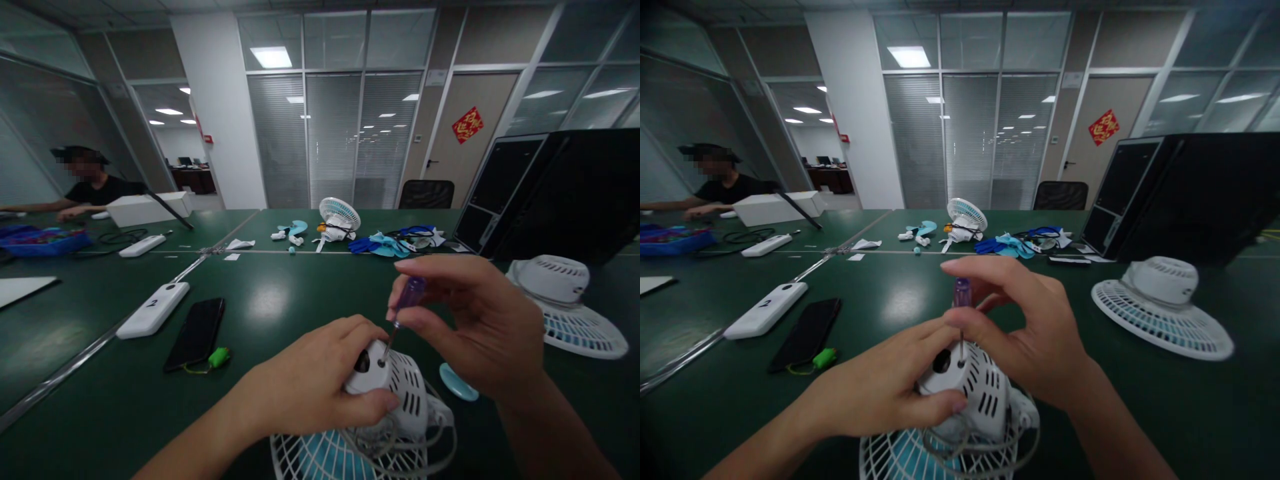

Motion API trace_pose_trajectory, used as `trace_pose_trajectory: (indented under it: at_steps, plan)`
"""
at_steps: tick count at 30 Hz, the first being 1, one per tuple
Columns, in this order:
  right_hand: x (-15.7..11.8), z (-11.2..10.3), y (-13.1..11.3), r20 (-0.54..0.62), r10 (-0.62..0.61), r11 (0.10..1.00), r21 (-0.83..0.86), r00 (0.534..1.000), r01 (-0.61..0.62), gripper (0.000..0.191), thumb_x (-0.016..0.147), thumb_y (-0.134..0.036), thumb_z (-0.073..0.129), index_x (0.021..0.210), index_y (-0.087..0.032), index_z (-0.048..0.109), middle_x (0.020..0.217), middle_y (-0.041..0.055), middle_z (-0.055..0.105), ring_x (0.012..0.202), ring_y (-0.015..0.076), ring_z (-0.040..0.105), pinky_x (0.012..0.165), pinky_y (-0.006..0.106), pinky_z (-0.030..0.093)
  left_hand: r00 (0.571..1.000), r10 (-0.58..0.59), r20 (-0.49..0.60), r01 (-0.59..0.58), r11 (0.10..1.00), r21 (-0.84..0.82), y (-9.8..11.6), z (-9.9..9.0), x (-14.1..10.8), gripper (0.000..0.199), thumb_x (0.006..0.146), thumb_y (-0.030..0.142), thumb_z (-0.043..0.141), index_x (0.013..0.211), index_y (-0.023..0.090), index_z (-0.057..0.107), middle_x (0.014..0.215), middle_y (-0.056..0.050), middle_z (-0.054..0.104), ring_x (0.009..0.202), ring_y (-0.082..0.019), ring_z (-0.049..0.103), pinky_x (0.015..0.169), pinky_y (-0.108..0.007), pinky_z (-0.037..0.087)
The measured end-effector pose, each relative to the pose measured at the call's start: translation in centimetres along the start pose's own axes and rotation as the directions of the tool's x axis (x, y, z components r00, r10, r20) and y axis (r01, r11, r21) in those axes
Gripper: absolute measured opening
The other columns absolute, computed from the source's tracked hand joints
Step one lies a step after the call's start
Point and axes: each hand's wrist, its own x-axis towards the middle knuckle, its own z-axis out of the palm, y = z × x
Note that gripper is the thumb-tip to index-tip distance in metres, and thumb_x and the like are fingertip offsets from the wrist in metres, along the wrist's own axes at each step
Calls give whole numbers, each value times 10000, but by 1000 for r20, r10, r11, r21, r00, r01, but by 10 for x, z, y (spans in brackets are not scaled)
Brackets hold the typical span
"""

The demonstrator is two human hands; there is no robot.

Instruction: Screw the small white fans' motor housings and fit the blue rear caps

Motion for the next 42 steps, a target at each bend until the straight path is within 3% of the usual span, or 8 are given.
trace_pose_trajectory:
  at_steps: [8, 15, 19, 23, 29, 34, 38, 42]
  plan:
    - [1, -2, -4, 127, -1, 1000, -29, 992, 4, 466, 951, -138, 517, 1370, -343, 520, 1084, -2, 682, 826, 118, 683, 710, 247, 579, 1000, 6, -7, -6, 1000, 4, 0, 1, 0, 438, 878, 345, 665, 1256, 184, 515, 1236, -88, 600, 1154, -256, 558, 1043, -395, 432]
    - [3, -1, -1, 12, -36, 990, -136, 999, 37, 424, 795, -246, 778, 1187, -309, 628, 976, -17, 697, 671, 107, 651, 572, 206, 564, 1000, 3, -9, -2, 1000, 21, 0, 1, 0, 354, 884, 358, 658, 1170, 176, 556, 1191, -76, 615, 1079, -249, 587, 971, -386, 468]
    - [4, -2, 2, 23, 68, 992, -103, 997, -65, 275, 866, -214, 682, 1124, -291, 628, 825, -28, 653, 590, 97, 627, 519, 197, 563, 1000, -6, -7, 6, 1000, 29, 1, 0, 0, 400, 867, 340, 682, 1199, 162, 546, 1172, -78, 616, 1086, -248, 588, 976, -372, 463]
    - [8, -11, 2, -117, 166, 986, 17, 979, -165, 139, 852, -183, 684, 946, -271, 631, 685, -43, 608, 480, 98, 605, 424, 195, 534, 1000, -11, 2, 11, 1000, 21, 2, -2, 2, 414, 873, 330, 673, 1228, 167, 536, 1183, -81, 609, 1091, -239, 591, 970, -357, 469]
    - [4, -45, 27, -382, 296, 950, 25, 875, -310, 326, 710, -336, 831, 728, -238, 521, 655, -29, 630, 519, 134, 642, 457, 228, 538, 1000, -12, 19, 12, 1000, 3, 2, -4, 2, 476, 899, 359, 641, 1298, 141, 500, 1288, -109, 577, 1171, -251, 562, 1035, -387, 438]
    - [-54, -50, 78, -113, 599, 750, -267, 792, -605, 368, 831, -540, 638, 731, -200, 540, 739, 41, 677, 691, 183, 687, 567, 273, 538, 1000, 13, 1, -13, 1000, 9, 1, -2, 2, 462, 898, 346, 641, 1286, 133, 510, 1282, -120, 583, 1174, -264, 562, 1056, -407, 424]
    - [-111, -40, 104, -36, 723, 592, -482, 690, -645, 323, 809, -508, 618, 714, -200, 595, 688, 43, 667, 665, 205, 653, 556, 298, 477, 1000, 17, -8, -17, 1000, 17, -1, 0, 3, 451, 903, 357, 632, 1286, 154, 510, 1264, -111, 593, 1155, -267, 575, 1035, -417, 446]
    - [-130, -38, 109, 15, 789, 491, -618, 614, -615, 229, 814, -446, 621, 768, -222, 642, 763, 35, 702, 750, 220, 661, 641, 320, 457, 1000, 21, -9, -21, 1000, 23, -2, 0, 2, 445, 909, 362, 623, 1282, 148, 512, 1261, -113, 591, 1155, -264, 572, 1041, -416, 440]
